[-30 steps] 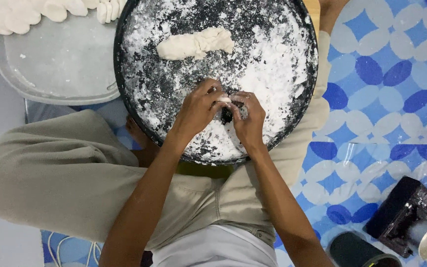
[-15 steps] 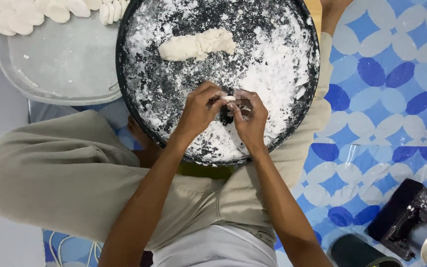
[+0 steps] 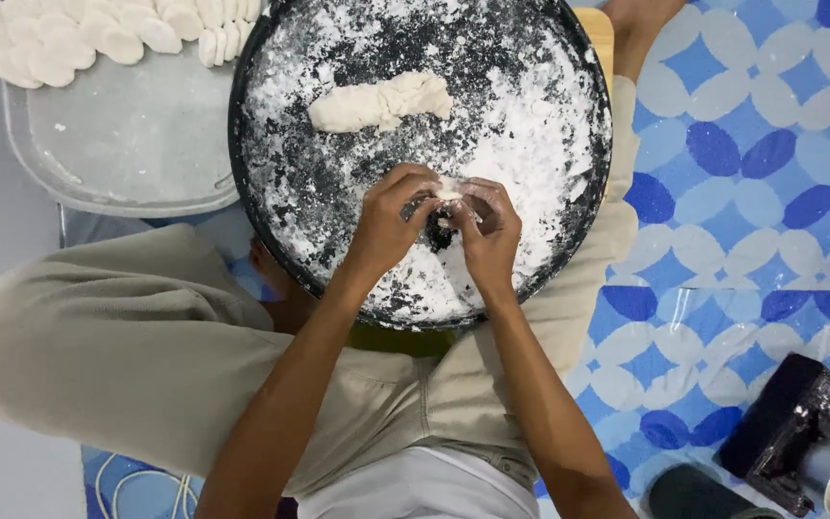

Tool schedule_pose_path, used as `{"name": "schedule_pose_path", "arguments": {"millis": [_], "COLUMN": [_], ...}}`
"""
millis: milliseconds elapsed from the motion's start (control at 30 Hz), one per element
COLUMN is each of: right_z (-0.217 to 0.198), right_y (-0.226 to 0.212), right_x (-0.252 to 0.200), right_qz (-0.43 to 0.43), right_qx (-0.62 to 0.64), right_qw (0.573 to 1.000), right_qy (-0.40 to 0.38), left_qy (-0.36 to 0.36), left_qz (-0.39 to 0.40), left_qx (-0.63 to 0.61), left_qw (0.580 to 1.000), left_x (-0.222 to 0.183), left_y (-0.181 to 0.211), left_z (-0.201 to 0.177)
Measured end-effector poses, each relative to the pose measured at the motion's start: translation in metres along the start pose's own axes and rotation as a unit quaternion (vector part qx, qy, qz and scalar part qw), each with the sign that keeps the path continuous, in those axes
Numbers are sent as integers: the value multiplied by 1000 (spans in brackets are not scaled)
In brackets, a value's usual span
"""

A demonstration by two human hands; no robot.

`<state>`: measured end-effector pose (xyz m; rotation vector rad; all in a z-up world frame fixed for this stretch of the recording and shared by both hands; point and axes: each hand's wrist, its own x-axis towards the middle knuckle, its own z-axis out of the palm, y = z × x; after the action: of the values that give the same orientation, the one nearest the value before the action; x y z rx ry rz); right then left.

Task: Portioning and shaping small pieces of dough from a larger mass on a floured board.

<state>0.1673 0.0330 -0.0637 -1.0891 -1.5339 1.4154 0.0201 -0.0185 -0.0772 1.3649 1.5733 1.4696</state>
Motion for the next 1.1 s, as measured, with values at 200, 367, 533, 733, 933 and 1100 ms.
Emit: {"name": "schedule_pose_path", "arguments": {"millis": [200, 367, 533, 733, 933, 1100], "right_z": [2, -3, 6, 11, 15, 15], "right_y": [-3, 9, -9, -13, -15, -11], "right_x": [3, 2, 1, 3, 3, 4], "right_qz": [-14, -63, -140, -142, -155, -160], "right_qx": [50, -6, -75, -101, -158, -151], "right_qw": [999, 997, 987, 984, 975, 975], "right_qy": [13, 38, 9, -26, -3, -8], "left_qy": [-5, 28, -14, 18, 52, 48], "left_qz": [-18, -208, -367, -338, -299, -288], "left_qx": [-9, -221, -351, -314, -289, -258], "left_qw": [1000, 953, 861, 887, 908, 921], "left_x": [5, 6, 4, 5, 4, 10], "left_y": [28, 29, 30, 19, 25, 38], "left_z": [-2, -3, -1, 6, 12, 9]}}
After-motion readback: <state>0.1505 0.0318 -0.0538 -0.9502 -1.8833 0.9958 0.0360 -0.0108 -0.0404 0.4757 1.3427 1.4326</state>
